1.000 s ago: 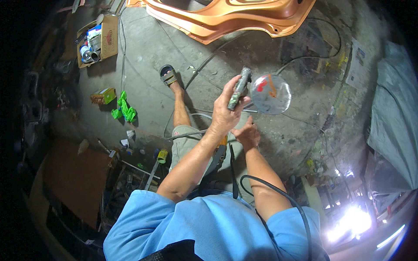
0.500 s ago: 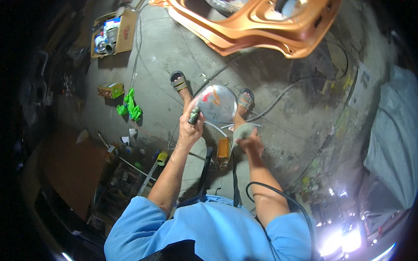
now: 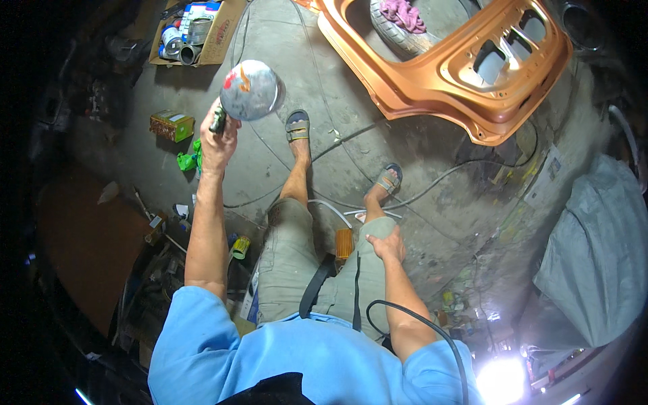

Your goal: The person uses a spray gun to apply paint to a large orange car part resting on a tire. They move around the part to cover different areas, then walk to a shelf to retrieve a paint can and return to the work area.

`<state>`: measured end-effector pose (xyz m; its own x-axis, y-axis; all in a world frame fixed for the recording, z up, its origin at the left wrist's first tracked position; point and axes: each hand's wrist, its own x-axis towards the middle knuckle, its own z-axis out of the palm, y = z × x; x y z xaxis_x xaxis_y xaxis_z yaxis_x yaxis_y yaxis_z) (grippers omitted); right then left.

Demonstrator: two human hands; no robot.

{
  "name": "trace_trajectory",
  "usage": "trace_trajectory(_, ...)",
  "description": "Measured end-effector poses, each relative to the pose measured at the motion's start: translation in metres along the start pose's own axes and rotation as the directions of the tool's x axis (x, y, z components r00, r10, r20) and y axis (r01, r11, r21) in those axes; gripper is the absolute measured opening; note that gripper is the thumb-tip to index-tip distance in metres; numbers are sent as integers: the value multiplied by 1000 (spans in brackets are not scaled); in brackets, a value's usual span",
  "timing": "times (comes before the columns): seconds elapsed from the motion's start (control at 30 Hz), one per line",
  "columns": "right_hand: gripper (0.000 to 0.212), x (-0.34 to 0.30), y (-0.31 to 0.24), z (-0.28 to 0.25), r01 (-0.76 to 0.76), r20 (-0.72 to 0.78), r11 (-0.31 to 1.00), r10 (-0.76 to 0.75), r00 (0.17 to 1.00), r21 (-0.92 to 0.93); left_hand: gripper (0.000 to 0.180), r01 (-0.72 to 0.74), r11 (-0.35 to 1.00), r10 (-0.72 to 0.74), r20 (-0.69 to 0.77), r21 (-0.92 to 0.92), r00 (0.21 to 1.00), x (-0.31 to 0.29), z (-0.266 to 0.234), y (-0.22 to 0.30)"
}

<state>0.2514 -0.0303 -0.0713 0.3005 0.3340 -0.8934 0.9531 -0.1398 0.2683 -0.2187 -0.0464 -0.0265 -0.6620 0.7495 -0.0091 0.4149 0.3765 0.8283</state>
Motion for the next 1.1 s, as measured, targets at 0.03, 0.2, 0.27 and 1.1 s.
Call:
trace_trajectory(0.03, 112, -1, -7, 2, -25, 14, 1000, 25, 1000, -3, 49, -63, 998, 64, -53, 27, 997, 17, -2, -5)
trace_trajectory(0.2, 101, -15, -38, 20, -56, 55, 998, 57, 997, -30, 51, 10, 1000, -8, 77, -25, 997, 61, -13, -15)
trace_trajectory(0.27, 92, -19, -50, 22, -69, 88, 997, 72, 994, -37, 47, 139, 985, -106, 270, -104, 957, 61, -14, -18)
trace_trajectory(1.1, 115, -163, -295, 69, 766, 615, 601, -522, 591, -227, 66, 53, 984, -35, -101, 171, 994, 113, 27, -4)
